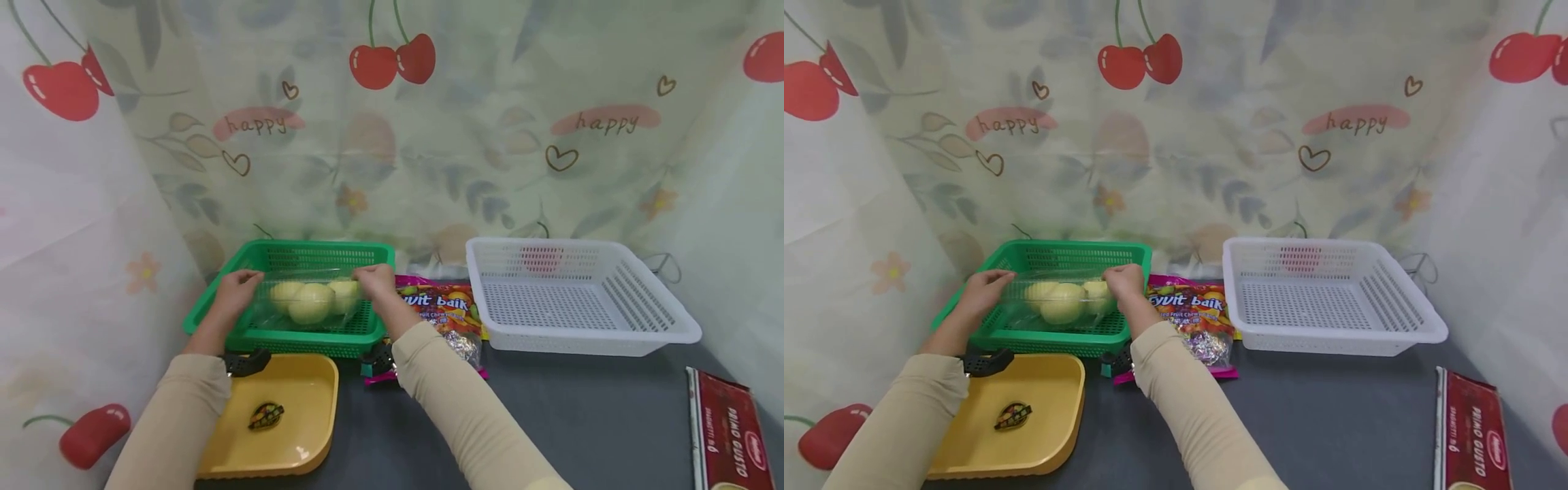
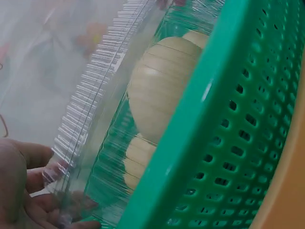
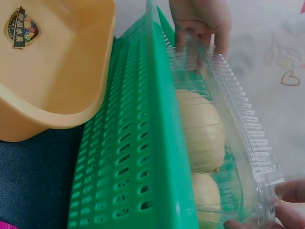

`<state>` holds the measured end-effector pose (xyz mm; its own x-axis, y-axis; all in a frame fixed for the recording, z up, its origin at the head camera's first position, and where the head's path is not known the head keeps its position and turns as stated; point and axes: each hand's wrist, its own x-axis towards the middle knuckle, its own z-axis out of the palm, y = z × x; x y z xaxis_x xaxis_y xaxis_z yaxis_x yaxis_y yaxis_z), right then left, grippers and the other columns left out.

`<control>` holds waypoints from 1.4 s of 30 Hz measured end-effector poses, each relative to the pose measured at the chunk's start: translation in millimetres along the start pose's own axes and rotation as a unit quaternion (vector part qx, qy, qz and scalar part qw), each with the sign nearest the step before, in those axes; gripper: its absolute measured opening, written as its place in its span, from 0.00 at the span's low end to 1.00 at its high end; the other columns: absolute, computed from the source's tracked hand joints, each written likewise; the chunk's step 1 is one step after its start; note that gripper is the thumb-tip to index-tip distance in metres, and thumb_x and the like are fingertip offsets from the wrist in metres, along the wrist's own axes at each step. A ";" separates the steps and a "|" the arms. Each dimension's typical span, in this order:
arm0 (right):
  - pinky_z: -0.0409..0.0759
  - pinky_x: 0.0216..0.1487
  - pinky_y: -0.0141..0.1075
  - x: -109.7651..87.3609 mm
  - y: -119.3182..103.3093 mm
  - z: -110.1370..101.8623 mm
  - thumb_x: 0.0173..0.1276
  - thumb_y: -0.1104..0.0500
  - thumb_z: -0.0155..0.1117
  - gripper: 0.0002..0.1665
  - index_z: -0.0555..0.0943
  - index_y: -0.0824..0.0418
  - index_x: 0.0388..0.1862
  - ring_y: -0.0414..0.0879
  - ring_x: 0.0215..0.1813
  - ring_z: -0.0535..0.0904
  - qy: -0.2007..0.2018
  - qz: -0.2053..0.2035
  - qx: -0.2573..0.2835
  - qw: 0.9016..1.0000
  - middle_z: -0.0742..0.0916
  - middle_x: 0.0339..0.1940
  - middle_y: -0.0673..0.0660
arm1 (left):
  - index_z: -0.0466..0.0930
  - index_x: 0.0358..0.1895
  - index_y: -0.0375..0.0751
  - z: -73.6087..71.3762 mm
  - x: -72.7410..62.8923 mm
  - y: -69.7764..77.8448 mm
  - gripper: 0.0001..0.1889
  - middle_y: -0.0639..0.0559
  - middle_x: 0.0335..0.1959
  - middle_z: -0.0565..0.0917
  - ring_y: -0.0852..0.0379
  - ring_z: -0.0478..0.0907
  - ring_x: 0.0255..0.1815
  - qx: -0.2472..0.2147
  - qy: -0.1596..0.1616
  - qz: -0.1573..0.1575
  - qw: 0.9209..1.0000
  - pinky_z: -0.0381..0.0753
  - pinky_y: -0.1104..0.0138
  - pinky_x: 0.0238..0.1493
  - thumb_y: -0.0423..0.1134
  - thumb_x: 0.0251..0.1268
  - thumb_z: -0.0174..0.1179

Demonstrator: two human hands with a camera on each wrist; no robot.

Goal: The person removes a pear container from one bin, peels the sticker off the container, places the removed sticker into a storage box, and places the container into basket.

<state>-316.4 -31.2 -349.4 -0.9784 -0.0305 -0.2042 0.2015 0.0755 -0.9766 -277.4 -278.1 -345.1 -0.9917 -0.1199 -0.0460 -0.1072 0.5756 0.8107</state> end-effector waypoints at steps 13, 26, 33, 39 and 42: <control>0.69 0.66 0.47 -3.9 6.9 5.5 0.67 0.67 0.52 0.24 0.71 0.68 0.62 0.56 0.69 0.64 -0.055 0.012 -0.030 0.998 0.73 0.66 0.62 | 0.54 0.69 0.27 9.5 4.2 -4.2 0.24 0.26 0.71 0.50 0.30 0.49 0.70 0.044 -0.083 -0.005 0.996 0.57 0.41 0.66 0.36 0.75 0.33; 0.53 0.19 0.32 -0.2 6.7 5.0 0.68 0.64 0.53 0.25 0.69 0.66 0.64 0.39 0.13 0.47 -0.051 0.029 -0.038 0.998 0.72 0.66 0.64 | 0.57 0.66 0.25 16.2 8.1 -4.9 0.22 0.25 0.71 0.47 0.30 0.61 0.61 0.071 -0.098 -0.006 0.993 0.71 0.52 0.45 0.27 0.71 0.37; 0.54 0.19 0.33 0.1 7.9 6.0 0.68 0.64 0.53 0.25 0.70 0.65 0.64 0.39 0.12 0.48 -0.046 0.031 -0.044 0.997 0.73 0.66 0.63 | 0.57 0.66 0.25 14.8 9.1 -4.8 0.22 0.23 0.70 0.48 0.62 0.51 0.13 0.070 -0.102 -0.001 0.992 0.60 0.68 0.21 0.26 0.69 0.37; 0.54 0.20 0.34 0.6 7.5 7.2 0.68 0.63 0.54 0.24 0.71 0.65 0.63 0.39 0.12 0.48 -0.043 0.035 -0.043 0.998 0.73 0.66 0.62 | 0.58 0.66 0.25 15.3 11.3 -5.9 0.22 0.23 0.70 0.49 0.63 0.51 0.12 0.071 -0.101 -0.003 0.992 0.60 0.68 0.21 0.27 0.70 0.37; 0.54 0.21 0.35 0.6 7.1 7.5 0.68 0.62 0.54 0.23 0.72 0.64 0.62 0.40 0.12 0.47 -0.046 0.038 -0.041 0.997 0.73 0.66 0.62 | 0.59 0.65 0.26 16.7 11.4 -5.6 0.22 0.24 0.70 0.50 0.56 0.63 0.19 0.081 -0.097 -0.008 0.992 0.63 0.66 0.25 0.29 0.71 0.38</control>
<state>-315.2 -38.2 -357.0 -0.9515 -0.1128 -0.2863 0.2668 0.1617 -0.9501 -289.3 -269.2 -359.9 -0.9833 0.0189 -0.1812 -0.1167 0.6986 0.7059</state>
